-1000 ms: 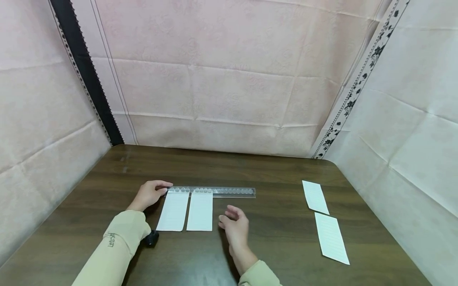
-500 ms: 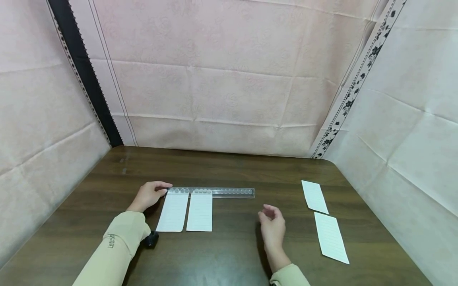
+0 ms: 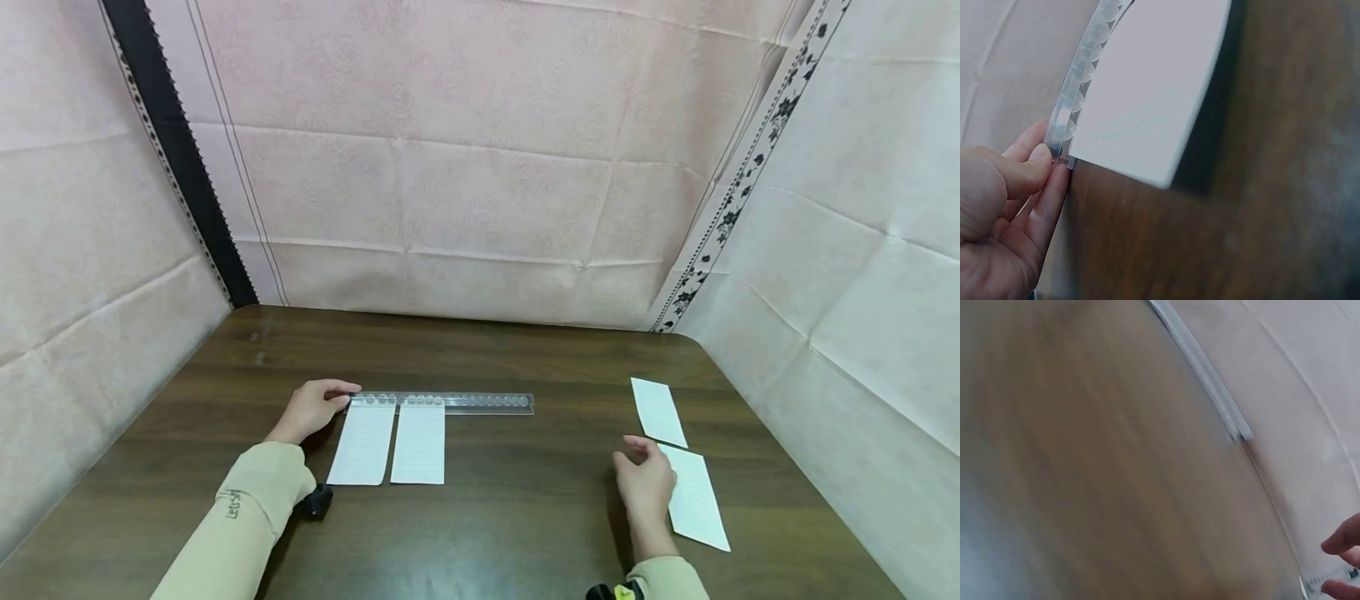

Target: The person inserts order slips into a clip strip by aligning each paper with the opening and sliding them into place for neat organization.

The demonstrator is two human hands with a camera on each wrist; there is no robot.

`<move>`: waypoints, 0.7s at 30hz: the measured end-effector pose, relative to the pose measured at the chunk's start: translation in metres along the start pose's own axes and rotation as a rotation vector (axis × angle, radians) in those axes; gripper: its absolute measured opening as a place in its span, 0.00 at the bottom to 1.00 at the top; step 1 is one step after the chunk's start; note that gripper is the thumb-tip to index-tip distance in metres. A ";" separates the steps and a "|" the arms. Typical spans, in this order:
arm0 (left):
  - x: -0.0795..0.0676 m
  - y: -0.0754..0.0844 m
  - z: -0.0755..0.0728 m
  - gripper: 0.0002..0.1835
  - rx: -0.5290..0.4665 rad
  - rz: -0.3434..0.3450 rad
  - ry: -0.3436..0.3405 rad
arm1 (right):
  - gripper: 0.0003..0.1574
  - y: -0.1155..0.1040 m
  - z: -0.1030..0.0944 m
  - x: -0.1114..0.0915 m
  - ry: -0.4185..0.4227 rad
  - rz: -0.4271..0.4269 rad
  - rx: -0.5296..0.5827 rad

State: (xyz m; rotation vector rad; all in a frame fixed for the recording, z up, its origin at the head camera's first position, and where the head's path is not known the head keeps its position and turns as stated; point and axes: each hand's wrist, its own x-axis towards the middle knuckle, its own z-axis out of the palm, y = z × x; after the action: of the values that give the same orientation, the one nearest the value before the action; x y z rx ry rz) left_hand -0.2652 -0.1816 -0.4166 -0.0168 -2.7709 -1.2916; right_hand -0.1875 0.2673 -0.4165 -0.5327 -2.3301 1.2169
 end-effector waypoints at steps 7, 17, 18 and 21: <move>0.000 -0.001 0.000 0.12 -0.004 0.001 0.003 | 0.23 0.018 -0.029 0.016 -0.038 0.089 -0.189; 0.001 -0.001 0.001 0.12 0.000 0.016 0.012 | 0.36 0.034 -0.060 0.025 -0.136 0.234 -0.294; 0.000 -0.001 0.001 0.12 -0.001 0.017 0.011 | 0.36 0.035 -0.061 0.026 -0.143 0.234 -0.299; 0.000 -0.002 0.000 0.12 -0.002 0.020 0.013 | 0.38 0.036 -0.064 0.028 -0.152 0.237 -0.297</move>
State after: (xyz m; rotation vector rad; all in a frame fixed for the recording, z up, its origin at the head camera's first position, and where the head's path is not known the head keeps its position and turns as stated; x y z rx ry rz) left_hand -0.2654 -0.1824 -0.4180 -0.0363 -2.7520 -1.2849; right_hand -0.1706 0.3433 -0.4083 -0.8651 -2.6578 1.0446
